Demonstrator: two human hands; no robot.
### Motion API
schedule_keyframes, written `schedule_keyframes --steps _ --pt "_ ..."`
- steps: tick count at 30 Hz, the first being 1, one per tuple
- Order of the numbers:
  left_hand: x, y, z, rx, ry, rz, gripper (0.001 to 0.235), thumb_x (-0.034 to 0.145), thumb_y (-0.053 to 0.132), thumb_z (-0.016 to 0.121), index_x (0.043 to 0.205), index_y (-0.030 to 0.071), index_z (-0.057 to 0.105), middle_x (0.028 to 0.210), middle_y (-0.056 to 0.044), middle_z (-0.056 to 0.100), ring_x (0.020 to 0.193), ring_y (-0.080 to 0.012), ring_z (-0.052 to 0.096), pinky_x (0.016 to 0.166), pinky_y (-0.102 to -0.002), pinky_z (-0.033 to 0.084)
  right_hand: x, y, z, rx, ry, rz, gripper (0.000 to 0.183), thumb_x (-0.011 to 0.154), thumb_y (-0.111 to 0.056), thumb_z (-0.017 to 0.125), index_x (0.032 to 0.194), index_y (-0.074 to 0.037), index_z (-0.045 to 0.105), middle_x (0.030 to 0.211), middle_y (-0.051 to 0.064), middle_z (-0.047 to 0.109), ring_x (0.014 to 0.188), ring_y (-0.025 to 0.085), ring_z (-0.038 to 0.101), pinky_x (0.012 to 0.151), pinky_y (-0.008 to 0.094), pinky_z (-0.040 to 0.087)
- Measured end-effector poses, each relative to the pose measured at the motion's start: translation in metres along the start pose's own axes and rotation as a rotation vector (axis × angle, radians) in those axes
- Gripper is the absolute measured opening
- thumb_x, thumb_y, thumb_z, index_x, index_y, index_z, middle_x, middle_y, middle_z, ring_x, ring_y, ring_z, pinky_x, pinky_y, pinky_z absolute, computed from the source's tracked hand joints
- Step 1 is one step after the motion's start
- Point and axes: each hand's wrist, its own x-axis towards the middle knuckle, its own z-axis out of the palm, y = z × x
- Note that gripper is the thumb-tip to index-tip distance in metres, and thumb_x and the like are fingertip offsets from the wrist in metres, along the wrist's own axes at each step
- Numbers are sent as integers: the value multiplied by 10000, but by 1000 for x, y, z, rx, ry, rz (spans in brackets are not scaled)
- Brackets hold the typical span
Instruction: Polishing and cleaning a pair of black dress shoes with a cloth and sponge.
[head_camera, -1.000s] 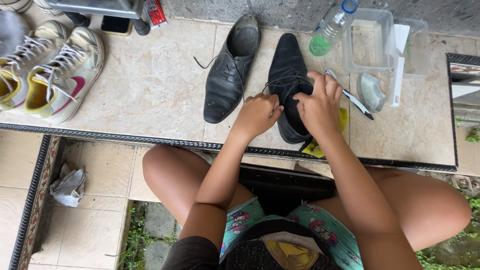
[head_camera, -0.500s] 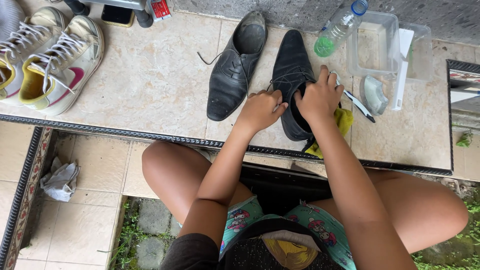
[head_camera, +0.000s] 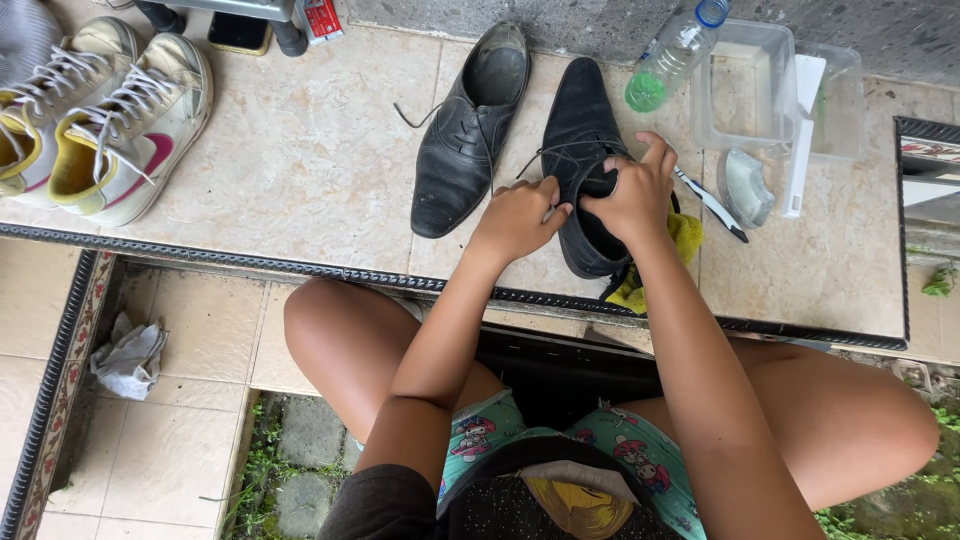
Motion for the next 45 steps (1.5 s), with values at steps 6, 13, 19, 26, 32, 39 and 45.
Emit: schedule_keyframes --steps 6,13,19,26,32,39,45 --pt "0 -4 0 2 -4 -18 271 977 407 541 973 139 583 868 -110 715 972 -366 689 908 -577 502 -7 -7 0 -235 297 -167 190 782 -222 879 919 -108 812 1169 50 619 1363 376 375 980 571 407" --pt "1 -9 4 16 17 -16 272 979 407 532 953 142 587 855 -111 717 955 -365 695 900 -581 501 -2 -8 -16 7 695 -325 386 591 -83 992 687 -107 619 1083 28 546 1161 329 527 874 474 481" --pt "2 -8 6 25 46 -7 265 977 402 532 954 144 587 866 -110 715 958 -364 697 895 -567 504 -6 -11 -34 395 299 -392 297 918 122 726 1160 -49 740 1080 131 693 988 447 694 766 456 590" --pt "5 9 1 40 306 69 440 924 429 648 1259 169 530 1237 -73 608 1218 -327 602 985 -531 509 13 0 -51 368 110 -455 205 824 -26 861 1005 -92 794 862 126 724 711 344 698 549 366 557" --pt "15 2 15 -158 442 139 279 966 197 668 1244 180 665 1110 -45 719 1128 -301 684 945 -420 571 21 -23 -81 191 -144 -453 234 812 -206 838 992 -67 782 878 133 760 793 366 723 663 486 589" --pt "28 -5 2 -64 384 140 210 966 232 667 1167 183 701 942 -42 769 933 -291 754 790 -434 608 9 -33 -97 433 -175 -355 430 1163 -266 377 1330 -10 680 983 230 744 962 398 720 816 520 565" --pt "21 10 -33 -161 378 158 193 923 158 720 1075 39 725 837 -169 769 789 -402 749 685 -494 608 9 -2 -59 734 -176 -324 662 1137 -433 141 1494 -9 503 1149 288 692 1158 444 650 926 583 521"
